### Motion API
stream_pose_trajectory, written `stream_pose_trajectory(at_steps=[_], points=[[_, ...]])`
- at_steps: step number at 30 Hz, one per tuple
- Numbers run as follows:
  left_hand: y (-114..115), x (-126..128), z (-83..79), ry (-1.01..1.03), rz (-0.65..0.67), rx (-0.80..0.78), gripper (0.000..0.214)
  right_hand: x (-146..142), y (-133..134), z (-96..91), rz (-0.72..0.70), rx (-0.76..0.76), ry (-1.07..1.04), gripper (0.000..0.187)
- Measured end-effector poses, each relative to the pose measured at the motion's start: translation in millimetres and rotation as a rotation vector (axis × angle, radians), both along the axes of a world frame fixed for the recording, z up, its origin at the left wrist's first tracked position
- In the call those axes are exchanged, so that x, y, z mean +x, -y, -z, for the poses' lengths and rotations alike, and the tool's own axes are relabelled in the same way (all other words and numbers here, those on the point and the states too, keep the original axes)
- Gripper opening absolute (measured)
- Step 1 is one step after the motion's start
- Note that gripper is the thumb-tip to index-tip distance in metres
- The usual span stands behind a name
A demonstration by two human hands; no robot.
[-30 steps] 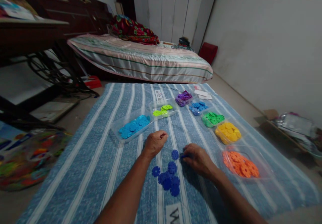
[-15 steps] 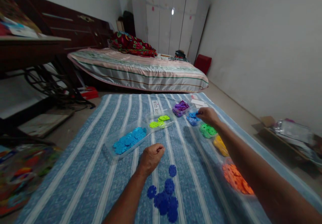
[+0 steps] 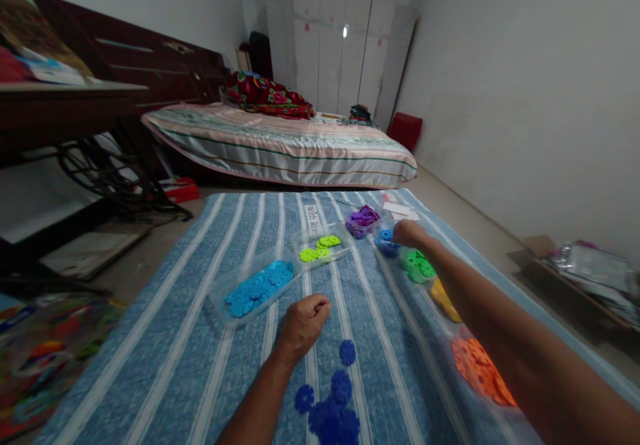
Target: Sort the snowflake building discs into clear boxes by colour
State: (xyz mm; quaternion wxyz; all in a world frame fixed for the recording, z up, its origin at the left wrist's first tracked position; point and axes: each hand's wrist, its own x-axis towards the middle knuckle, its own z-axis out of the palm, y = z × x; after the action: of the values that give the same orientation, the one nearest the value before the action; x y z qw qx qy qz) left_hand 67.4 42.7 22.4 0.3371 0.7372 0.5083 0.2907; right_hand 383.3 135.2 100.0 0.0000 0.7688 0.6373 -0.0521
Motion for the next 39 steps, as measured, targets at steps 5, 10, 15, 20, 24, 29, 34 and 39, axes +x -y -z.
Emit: stream_pose_trajectory(at_steps=[5, 10, 15, 20, 24, 29, 34, 39], points=[[0.7, 0.4, -1.5, 0.015, -0.006, 0.007, 0.023, -18.7, 27.1, -16.2, -0.018, 0.073, 0.007, 0.021], [0.7, 0.4, -2.7, 0.023, -0.006, 0.005, 0.022, -76.8, 93.4, -13.3, -0.223, 0.11, -0.1, 0.023], [0.3, -0.2, -1.0, 0.014, 0.004, 0.041, 0.023, -141.5, 165.1, 19.8, -0.422, -0.008, -0.207, 0.019], [-0.4, -0.8, 0.9, 0.013, 0.012, 0.057, 0.023, -161.7, 195.9, 52.9, -0.4, 0.034, -0.294, 0.028], [-0.7, -0.8, 1.2, 0.016, 0.012, 0.053, 0.022, -159.0, 199.2, 60.1, -0.385, 0.073, -0.35, 0.024], [1.1, -0.4, -0.3, 0.02, 0.0, 0.048, 0.022, -155.8, 199.1, 57.1, -0.385, 0.057, -0.401, 0.021], [2.4, 0.1, -1.4, 0.016, -0.005, 0.055, 0.022, -149.5, 201.0, 66.1, -0.358, 0.109, -0.507, 0.023], [1.7, -0.3, -1.1, 0.011, 0.006, 0.052, 0.023, -145.4, 200.9, 73.5, -0.324, 0.132, -0.593, 0.028]])
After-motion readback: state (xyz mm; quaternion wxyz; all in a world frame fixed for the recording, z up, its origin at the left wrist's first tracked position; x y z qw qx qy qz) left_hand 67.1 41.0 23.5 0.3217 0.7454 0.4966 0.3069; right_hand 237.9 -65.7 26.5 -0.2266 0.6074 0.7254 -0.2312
